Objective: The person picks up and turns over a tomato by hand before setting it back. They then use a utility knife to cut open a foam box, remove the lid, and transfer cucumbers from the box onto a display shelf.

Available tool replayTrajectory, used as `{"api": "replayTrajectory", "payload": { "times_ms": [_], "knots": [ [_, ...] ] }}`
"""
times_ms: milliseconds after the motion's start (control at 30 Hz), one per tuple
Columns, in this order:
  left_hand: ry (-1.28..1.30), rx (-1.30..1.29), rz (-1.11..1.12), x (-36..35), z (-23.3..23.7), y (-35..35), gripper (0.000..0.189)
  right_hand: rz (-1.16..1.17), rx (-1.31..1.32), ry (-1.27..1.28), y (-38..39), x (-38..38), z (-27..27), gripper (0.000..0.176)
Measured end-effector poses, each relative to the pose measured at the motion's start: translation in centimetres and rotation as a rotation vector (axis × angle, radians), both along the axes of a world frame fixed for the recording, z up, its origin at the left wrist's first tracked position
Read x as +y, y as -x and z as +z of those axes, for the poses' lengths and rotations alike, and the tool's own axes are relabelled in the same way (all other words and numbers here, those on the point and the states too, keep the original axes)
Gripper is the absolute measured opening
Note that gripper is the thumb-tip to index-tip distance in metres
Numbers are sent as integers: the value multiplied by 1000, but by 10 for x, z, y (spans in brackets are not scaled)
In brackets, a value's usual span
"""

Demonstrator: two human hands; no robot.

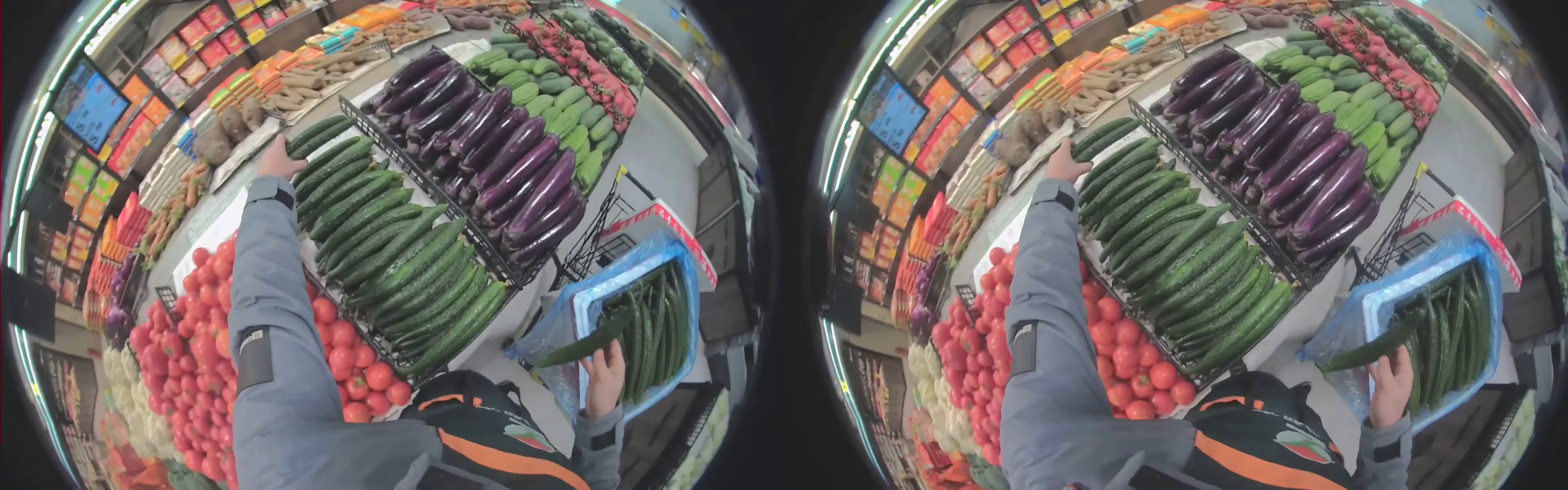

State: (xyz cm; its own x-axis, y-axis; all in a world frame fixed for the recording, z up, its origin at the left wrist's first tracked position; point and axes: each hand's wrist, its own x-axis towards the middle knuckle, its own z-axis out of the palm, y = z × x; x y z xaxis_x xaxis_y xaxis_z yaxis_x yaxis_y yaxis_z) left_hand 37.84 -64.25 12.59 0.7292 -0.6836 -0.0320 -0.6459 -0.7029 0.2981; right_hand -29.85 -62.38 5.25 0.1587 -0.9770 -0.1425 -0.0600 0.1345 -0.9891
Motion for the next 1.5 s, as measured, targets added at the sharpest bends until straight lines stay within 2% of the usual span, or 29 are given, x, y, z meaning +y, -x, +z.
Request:
{"api": "replayTrajectory", "payload": {
  "times_ms": [100,200,233,300,333,400,433,500,600,700,800,900,1000,1100,1200,1300,1400,1500],
  "knots": [
    [6,-4,-60,-12,-41,-36,65,-24,21,-11,1,8,-1,53],
    [52,62,-145,-18,-93,-88,61,-61,58,-8,-10,14,-1,52],
    [37,131,-119,-19,-91,-85,67,-62,62,-13,-12,16,-1,53],
    [-17,386,9,-14,-81,-82,96,-45,58,-23,-16,18,-1,58],
    [-26,363,-2,-15,-83,-85,90,-53,65,-27,-20,18,0,57],
    [-60,270,-45,-15,-86,-91,64,-85,88,-39,-28,20,0,56],
    [-57,262,-48,-15,-86,-92,59,-78,82,-40,-31,21,1,54],
    [-46,228,-68,-18,-84,-94,38,-57,59,-41,-38,21,2,46],
    [42,186,2,-26,-87,-100,28,-54,69,-61,-44,23,0,46],
    [-24,97,-12,-31,-85,-102,29,-23,101,-45,-45,25,-6,58],
    [-121,86,-85,-36,-111,-129,39,-24,131,-40,-44,27,-11,57],
    [-136,75,-12,-37,-105,-119,35,10,70,-26,-41,27,-17,55],
    [-42,140,69,-34,-85,-93,23,38,128,-90,-40,27,-10,66],
    [3,115,33,-38,-91,-103,26,-13,154,-76,-48,29,-5,57],
    [-48,95,-8,-42,-80,-109,35,-20,163,-68,-46,30,-7,57],
    [-165,103,-51,-43,-108,-136,36,-28,176,-92,-40,31,-12,59],
    [-108,77,-13,-44,-108,-123,33,-45,189,-84,-47,29,-7,59],
    [-60,136,-88,-40,-118,-141,33,-29,196,-128,-41,30,-13,59]
  ]
}}
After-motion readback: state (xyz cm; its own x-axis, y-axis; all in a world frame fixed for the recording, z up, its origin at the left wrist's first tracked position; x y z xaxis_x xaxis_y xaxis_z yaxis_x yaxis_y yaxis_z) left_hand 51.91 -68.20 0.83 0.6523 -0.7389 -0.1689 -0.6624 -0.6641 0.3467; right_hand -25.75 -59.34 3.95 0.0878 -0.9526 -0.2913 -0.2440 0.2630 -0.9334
